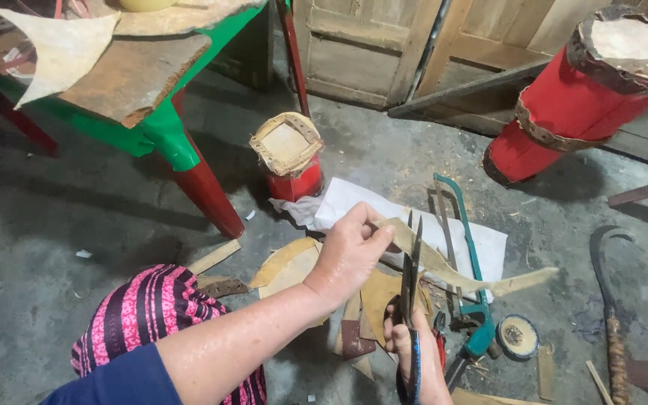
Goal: Cutting and trimming leather material with scissors to prepare it for use on a percussion instrument.
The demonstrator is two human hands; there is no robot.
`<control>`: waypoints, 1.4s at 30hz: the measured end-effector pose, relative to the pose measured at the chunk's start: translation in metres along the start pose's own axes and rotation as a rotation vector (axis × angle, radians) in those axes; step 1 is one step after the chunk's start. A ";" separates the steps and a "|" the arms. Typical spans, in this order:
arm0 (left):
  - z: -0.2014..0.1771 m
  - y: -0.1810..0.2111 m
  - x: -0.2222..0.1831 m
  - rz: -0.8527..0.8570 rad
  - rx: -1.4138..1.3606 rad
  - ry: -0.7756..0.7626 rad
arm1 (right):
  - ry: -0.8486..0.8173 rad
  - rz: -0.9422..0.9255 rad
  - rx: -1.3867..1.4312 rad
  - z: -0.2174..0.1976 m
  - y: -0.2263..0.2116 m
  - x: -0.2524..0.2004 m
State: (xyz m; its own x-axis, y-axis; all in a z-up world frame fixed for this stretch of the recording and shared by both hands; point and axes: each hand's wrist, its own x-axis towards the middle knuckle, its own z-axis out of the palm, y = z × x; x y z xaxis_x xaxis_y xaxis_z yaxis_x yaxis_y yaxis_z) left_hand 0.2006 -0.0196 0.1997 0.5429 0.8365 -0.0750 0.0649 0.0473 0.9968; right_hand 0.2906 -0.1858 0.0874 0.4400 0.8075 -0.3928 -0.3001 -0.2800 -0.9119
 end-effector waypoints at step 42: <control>0.003 -0.029 0.002 0.000 0.176 0.054 | -0.030 0.033 -0.061 -0.002 0.025 0.004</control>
State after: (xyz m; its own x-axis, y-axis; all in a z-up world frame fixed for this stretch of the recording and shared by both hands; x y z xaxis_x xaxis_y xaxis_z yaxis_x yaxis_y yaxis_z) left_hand 0.2023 -0.0206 0.1705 0.4976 0.8647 -0.0687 0.2132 -0.0452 0.9760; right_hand 0.2861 -0.1905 0.0630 0.4048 0.8123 -0.4199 -0.2618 -0.3371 -0.9043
